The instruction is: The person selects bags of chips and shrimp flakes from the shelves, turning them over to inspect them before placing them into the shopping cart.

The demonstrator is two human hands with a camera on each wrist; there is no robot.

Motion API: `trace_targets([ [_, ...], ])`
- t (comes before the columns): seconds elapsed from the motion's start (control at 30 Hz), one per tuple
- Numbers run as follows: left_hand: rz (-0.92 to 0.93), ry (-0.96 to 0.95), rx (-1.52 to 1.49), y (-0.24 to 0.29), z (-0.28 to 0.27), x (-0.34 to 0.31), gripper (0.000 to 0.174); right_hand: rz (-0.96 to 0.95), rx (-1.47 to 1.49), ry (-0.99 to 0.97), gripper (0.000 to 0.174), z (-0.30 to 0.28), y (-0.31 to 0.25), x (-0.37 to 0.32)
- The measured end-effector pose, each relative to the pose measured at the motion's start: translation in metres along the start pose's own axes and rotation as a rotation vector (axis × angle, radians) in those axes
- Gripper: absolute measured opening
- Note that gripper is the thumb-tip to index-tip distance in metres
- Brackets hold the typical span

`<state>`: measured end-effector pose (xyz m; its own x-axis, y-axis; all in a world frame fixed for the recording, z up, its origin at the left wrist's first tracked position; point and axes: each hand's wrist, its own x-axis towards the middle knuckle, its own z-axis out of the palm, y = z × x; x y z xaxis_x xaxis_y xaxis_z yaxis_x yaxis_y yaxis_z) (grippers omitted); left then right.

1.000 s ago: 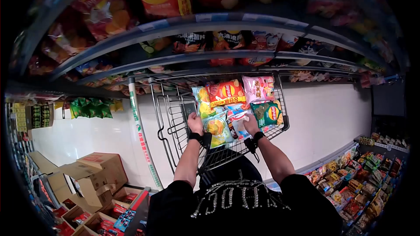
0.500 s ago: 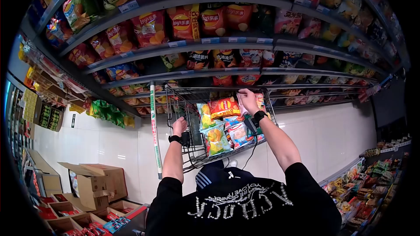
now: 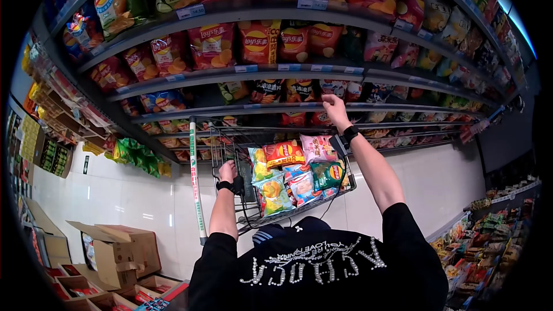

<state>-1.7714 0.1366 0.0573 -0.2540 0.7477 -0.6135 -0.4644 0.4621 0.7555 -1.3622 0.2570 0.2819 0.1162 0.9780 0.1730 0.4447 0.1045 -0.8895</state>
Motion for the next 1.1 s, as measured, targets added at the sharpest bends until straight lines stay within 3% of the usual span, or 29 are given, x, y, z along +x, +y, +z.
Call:
trace_targets([
  [0.07, 0.011, 0.074, 0.085, 0.011, 0.016, 0.015, 0.029, -0.02, 0.062, 0.007, 0.027, 0.004, -0.005, 0.026],
  [0.2, 0.049, -0.166, 0.063, 0.089, 0.1, -0.013, 0.037, -0.095, -0.001, 0.045, 0.033, 0.002, -0.061, 0.072],
  [0.3, 0.203, -0.372, 0.111, 0.141, 0.169, -0.032, 0.035, -0.239, 0.056, 0.109, 0.043, 0.011, -0.082, 0.119],
  [0.33, 0.243, -0.425, 0.109, 0.16, 0.195, -0.048, 0.033, -0.063, -0.087, 0.031, 0.048, 0.012, -0.076, 0.147],
  [0.4, 0.311, -0.565, 0.144, 0.195, 0.239, -0.071, 0.031, 0.041, -0.061, -0.051, 0.051, 0.015, -0.09, 0.168],
  [0.43, 0.362, -0.591, 0.095, 0.207, 0.258, -0.082, 0.03, -0.222, 0.113, -0.044, 0.05, 0.02, -0.109, 0.166],
  [0.47, 0.42, -0.616, 0.048, 0.22, 0.278, -0.091, 0.03, -0.236, 0.117, -0.064, 0.05, 0.026, -0.109, 0.175],
  [0.53, 0.489, -0.629, 0.14, 0.244, 0.309, -0.1, 0.033, -0.433, -0.042, 0.08, 0.041, 0.04, -0.1, 0.194],
  [0.6, 0.574, -0.532, 0.192, 0.25, 0.335, -0.09, 0.033, -0.389, 0.027, 0.135, 0.042, 0.048, -0.093, 0.198],
  [0.67, 0.591, -0.398, 0.424, 0.251, 0.343, -0.068, 0.033, -0.287, 0.044, 0.081, 0.04, 0.044, -0.09, 0.198],
  [0.8, 0.524, -0.385, 0.334, 0.239, 0.342, -0.059, 0.03, -0.158, -0.085, 0.138, 0.034, 0.028, -0.091, 0.19],
  [0.87, 0.682, -0.398, 0.194, 0.241, 0.341, -0.072, 0.037, -0.144, 0.006, 0.216, 0.028, 0.03, -0.065, 0.204],
  [0.93, 0.583, -0.4, 0.295, 0.246, 0.339, -0.065, 0.042, -0.148, 0.136, 0.219, 0.022, 0.028, -0.06, 0.202],
  [1.0, 0.556, -0.264, 0.329, 0.246, 0.338, -0.067, 0.05, -0.074, 0.829, 0.249, 0.02, 0.025, -0.06, 0.184],
  [1.1, 0.574, -0.386, 0.354, 0.25, 0.33, -0.084, 0.056, 0.012, 0.912, 0.385, 0.018, 0.011, -0.07, 0.162],
])
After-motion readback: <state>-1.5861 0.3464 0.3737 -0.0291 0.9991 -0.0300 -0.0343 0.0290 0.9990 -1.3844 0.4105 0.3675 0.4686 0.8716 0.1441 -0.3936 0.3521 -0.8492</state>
